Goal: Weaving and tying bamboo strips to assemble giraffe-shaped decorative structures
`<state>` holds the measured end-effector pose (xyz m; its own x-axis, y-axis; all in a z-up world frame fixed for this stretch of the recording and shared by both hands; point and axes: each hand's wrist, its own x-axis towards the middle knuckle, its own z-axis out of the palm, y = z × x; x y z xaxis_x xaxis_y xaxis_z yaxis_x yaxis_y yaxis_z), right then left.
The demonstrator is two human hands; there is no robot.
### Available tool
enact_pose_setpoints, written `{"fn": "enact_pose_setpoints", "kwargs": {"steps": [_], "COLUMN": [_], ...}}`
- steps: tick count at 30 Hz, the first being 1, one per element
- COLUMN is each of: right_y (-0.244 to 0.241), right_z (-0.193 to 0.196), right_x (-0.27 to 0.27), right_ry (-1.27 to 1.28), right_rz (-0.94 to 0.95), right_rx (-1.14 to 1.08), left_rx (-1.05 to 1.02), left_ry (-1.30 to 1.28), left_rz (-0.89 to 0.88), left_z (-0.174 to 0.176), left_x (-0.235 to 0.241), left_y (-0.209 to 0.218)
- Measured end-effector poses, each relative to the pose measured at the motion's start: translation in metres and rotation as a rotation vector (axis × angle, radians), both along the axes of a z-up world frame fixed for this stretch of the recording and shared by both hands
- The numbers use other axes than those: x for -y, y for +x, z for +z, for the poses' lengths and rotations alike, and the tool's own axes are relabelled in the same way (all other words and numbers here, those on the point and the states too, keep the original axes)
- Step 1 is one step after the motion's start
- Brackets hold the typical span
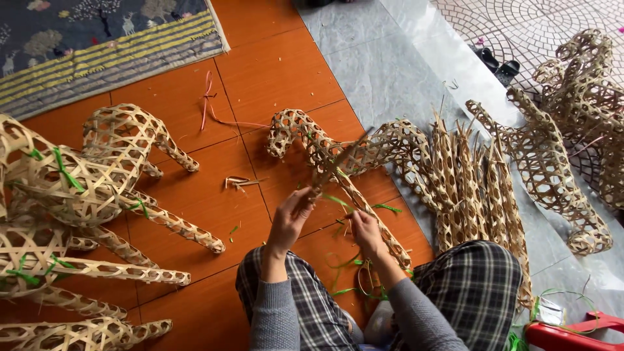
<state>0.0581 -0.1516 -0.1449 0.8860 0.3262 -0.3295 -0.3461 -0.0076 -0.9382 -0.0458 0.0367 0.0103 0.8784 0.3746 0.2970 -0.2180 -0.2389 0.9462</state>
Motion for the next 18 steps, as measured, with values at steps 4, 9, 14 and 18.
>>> {"fn": "enact_pose_setpoints", "kwargs": {"steps": [4,9,14,18], "right_y": [0.012,0.007,-0.005,0.005], "right_z": [0.078,0.122,0.141,0.131], "right_x": [0.006,0.003,0.002,0.004], "right_ry": [0.165,0.191,0.114,0.0], "right_rz": [0.101,0.158,0.26,0.263], "right_rx": [0.023,0.059,0.159,0.245], "left_rx": [-0.047,-0.078,-0.069,-0.056], "left_ry": [-0.116,-0.188,-0.268,-0.286], "left_rz": [-0.118,-0.167,-0.235,-0.273], "left_z": [0.017,0.021,0.023,0.015], "left_x": [0.015,0.02,0.017,0.013], "left_y": [0.007,0.016,0.022,0.025]}}
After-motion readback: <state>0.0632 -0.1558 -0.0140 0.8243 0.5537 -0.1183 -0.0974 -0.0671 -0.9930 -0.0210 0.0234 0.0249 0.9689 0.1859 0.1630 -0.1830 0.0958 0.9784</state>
